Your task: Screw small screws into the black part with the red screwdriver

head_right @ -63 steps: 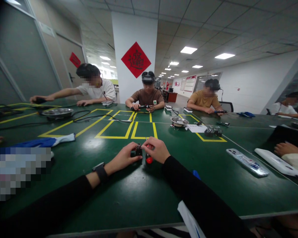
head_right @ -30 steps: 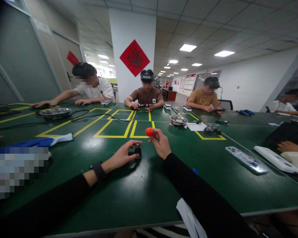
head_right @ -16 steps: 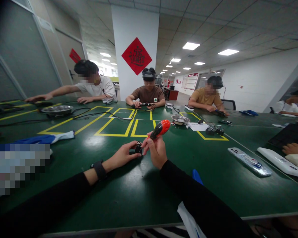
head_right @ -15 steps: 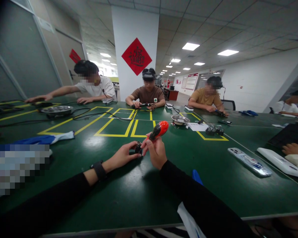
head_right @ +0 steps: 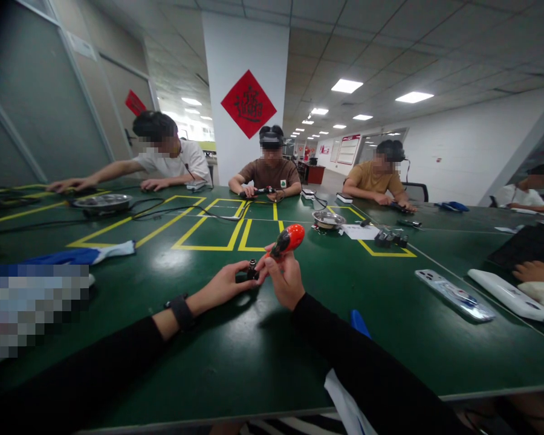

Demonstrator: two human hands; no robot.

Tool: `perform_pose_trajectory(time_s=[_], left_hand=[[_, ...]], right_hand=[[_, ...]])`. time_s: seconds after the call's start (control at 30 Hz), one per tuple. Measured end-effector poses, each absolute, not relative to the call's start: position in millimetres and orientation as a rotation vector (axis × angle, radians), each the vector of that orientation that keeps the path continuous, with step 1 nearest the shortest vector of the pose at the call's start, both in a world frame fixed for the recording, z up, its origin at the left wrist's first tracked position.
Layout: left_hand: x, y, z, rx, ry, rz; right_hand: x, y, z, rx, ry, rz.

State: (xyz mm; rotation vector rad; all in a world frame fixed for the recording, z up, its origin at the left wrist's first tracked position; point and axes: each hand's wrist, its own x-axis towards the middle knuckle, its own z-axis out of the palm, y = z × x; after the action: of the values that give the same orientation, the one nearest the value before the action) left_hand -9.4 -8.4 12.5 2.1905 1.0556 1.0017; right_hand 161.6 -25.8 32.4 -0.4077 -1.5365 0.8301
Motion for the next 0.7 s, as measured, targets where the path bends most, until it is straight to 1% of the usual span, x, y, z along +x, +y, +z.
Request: perform_pose_trajectory(time_s=[0.27,0.7], left_hand=[[-10,-9,13,2.184,1.061,0.990],[-10,-10,18,2.090,1.016,0.952]], right_hand=[[161,-26,33,-0.415,-1.533,0.844],[158,-26,45,-0.478,-1.372,0.933]])
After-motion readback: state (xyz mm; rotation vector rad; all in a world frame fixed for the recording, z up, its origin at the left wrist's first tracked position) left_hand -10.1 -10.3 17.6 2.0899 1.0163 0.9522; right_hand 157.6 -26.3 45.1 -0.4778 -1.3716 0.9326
